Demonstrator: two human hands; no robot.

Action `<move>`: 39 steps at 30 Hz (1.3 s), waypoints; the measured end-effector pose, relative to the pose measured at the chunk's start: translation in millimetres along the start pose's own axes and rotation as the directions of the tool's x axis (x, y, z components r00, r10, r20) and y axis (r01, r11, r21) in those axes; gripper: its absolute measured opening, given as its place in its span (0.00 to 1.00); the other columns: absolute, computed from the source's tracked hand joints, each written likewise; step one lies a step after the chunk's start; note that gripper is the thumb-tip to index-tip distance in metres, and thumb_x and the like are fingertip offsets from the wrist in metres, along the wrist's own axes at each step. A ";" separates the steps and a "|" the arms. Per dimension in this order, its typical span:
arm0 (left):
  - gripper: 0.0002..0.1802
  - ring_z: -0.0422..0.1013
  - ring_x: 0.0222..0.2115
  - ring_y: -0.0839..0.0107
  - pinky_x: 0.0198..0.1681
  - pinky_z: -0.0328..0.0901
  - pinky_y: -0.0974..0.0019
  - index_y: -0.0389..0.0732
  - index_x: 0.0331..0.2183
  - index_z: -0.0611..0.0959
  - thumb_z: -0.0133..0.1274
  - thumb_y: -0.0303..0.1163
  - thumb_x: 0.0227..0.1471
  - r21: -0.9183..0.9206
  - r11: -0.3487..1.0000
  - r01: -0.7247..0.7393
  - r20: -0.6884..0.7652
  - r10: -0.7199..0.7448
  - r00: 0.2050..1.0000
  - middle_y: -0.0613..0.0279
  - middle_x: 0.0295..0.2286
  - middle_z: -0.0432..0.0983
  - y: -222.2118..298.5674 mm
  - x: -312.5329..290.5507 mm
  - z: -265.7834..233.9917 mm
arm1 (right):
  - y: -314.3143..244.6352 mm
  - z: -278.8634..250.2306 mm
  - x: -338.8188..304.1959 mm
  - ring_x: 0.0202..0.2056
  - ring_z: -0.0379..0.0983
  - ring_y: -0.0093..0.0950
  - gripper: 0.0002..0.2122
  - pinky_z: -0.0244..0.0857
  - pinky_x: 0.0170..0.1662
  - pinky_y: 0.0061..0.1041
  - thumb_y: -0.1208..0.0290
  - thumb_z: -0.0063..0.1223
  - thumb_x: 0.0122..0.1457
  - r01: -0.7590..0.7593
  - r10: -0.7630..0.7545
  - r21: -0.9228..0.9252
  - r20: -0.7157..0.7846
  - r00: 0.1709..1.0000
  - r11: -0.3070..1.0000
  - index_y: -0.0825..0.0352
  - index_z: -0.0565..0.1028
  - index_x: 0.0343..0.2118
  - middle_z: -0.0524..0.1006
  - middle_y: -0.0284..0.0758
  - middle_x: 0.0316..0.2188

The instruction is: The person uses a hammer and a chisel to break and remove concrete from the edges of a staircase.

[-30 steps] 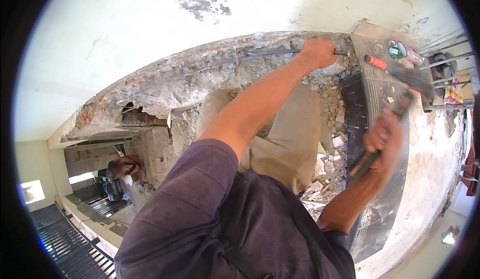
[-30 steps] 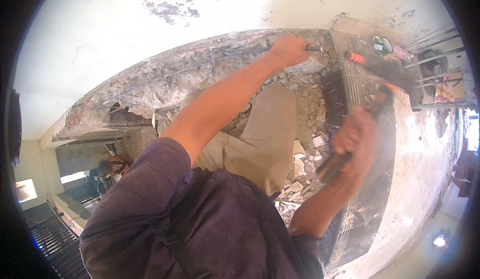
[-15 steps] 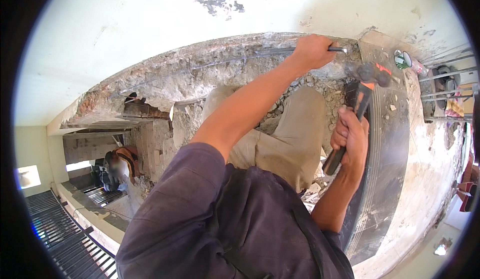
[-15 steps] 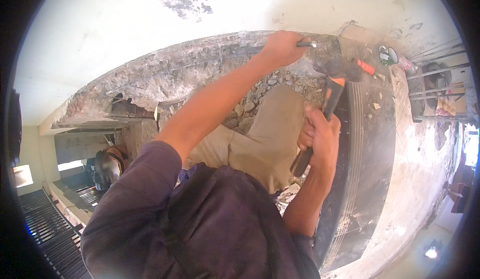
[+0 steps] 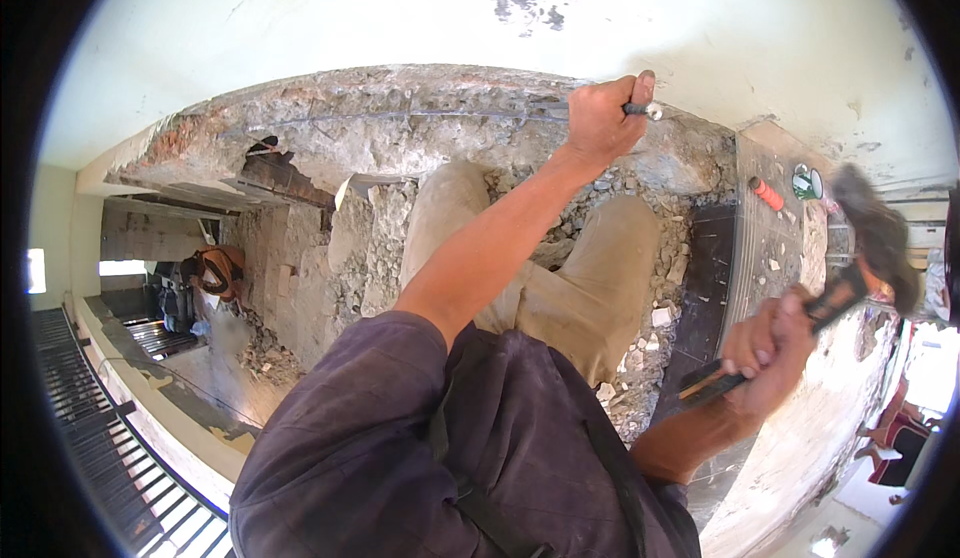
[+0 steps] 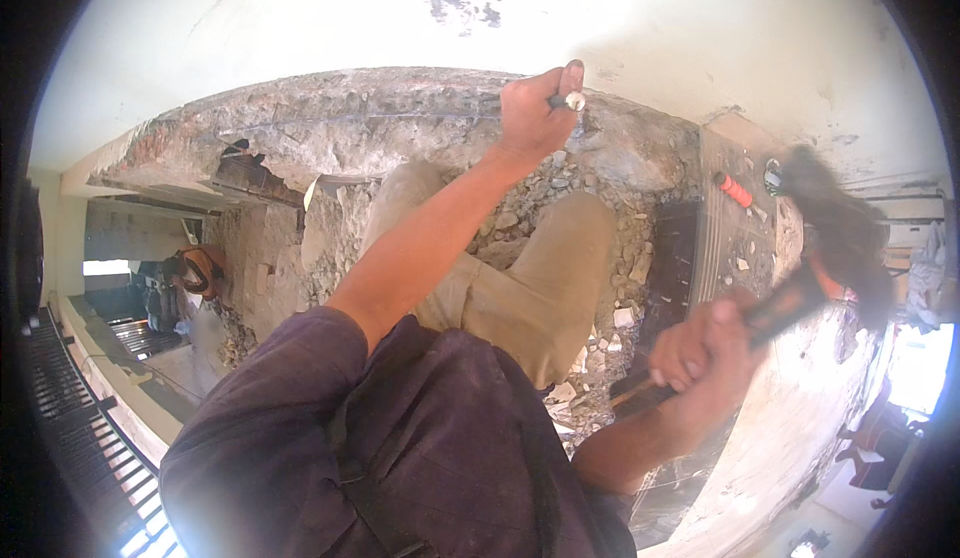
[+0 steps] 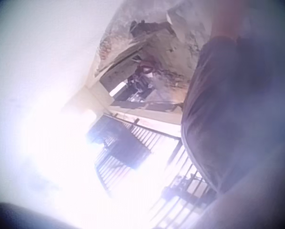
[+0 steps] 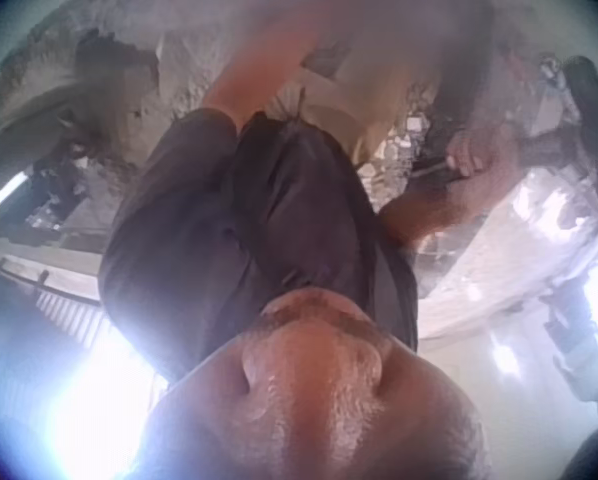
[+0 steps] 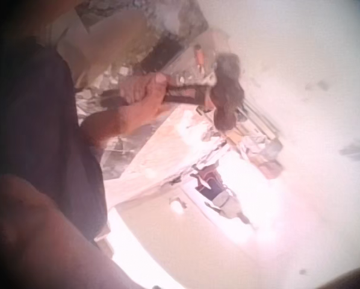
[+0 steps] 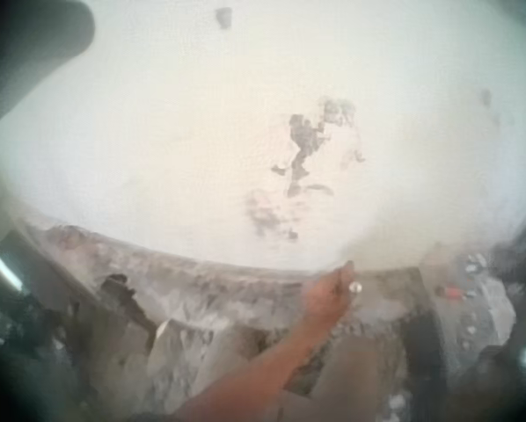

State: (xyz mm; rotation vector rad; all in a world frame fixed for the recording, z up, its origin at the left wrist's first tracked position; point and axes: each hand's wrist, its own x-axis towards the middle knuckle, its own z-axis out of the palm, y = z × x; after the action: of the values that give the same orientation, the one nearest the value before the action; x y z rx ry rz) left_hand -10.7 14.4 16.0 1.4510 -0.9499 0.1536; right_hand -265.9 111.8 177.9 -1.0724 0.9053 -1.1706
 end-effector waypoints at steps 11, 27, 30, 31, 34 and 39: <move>0.26 0.65 0.11 0.52 0.18 0.61 0.54 0.40 0.15 0.76 0.52 0.42 0.63 0.080 0.992 0.096 0.009 -0.097 0.995 0.52 0.10 0.67 -1.5 0.1 -13.5 | 66.3 72.0 27.3 0.12 0.55 0.15 0.10 0.50 0.15 0.20 0.71 0.57 0.58 -0.327 0.437 -0.510 0.111 0.892 0.796 0.65 0.67 0.26 0.62 0.25 0.15; 0.29 0.63 0.11 0.54 0.22 0.62 0.53 0.39 0.14 0.76 0.48 0.44 0.63 0.051 0.974 0.222 0.102 -0.226 0.969 0.52 0.08 0.65 -1.8 20.6 -8.8 | 49.1 69.6 29.6 0.14 0.56 0.16 0.07 0.52 0.18 0.19 0.70 0.52 0.61 -0.083 0.118 -0.213 0.158 0.980 0.973 0.65 0.68 0.29 0.63 0.26 0.17; 0.29 0.64 0.11 0.53 0.22 0.62 0.52 0.39 0.14 0.77 0.48 0.45 0.63 0.088 0.979 0.185 0.076 -0.192 0.978 0.51 0.09 0.66 -13.4 19.6 -7.0 | 52.0 84.8 17.8 0.12 0.56 0.14 0.09 0.50 0.15 0.18 0.71 0.58 0.58 -0.230 0.323 -0.467 0.128 0.938 0.854 0.67 0.71 0.35 0.64 0.24 0.16; 0.29 0.64 0.11 0.54 0.22 0.62 0.52 0.39 0.15 0.77 0.48 0.45 0.63 0.081 0.972 0.218 0.089 -0.225 0.970 0.51 0.09 0.66 -9.1 16.3 -9.6 | 41.5 87.8 6.0 0.12 0.56 0.14 0.09 0.49 0.14 0.18 0.71 0.59 0.57 -0.211 0.295 -0.500 0.093 0.951 0.840 0.67 0.71 0.35 0.63 0.24 0.15; 0.28 0.63 0.11 0.54 0.22 0.62 0.52 0.39 0.15 0.77 0.48 0.46 0.63 0.061 0.962 0.266 0.122 -0.271 0.955 0.52 0.09 0.66 -0.4 24.6 -11.0 | -16.5 76.6 -5.8 0.10 0.51 0.12 0.12 0.44 0.11 0.16 0.67 0.60 0.58 -0.014 -0.003 -0.422 -0.038 0.999 0.907 0.64 0.69 0.39 0.57 0.20 0.13; 0.28 0.63 0.11 0.55 0.21 0.62 0.53 0.39 0.15 0.78 0.49 0.45 0.62 0.057 0.959 0.276 0.154 -0.282 0.947 0.53 0.09 0.66 2.1 24.4 -16.6 | -112.8 44.2 24.4 0.17 0.60 0.20 0.13 0.60 0.25 0.18 0.68 0.42 0.64 0.759 -0.718 0.066 0.389 0.578 0.647 0.71 0.74 0.28 0.65 0.31 0.16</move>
State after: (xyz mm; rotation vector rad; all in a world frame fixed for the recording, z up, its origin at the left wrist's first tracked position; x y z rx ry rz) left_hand 11.2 18.6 35.4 1.6321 -0.8625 -0.1592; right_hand -248.3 89.2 298.1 -1.8030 0.1610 -1.5131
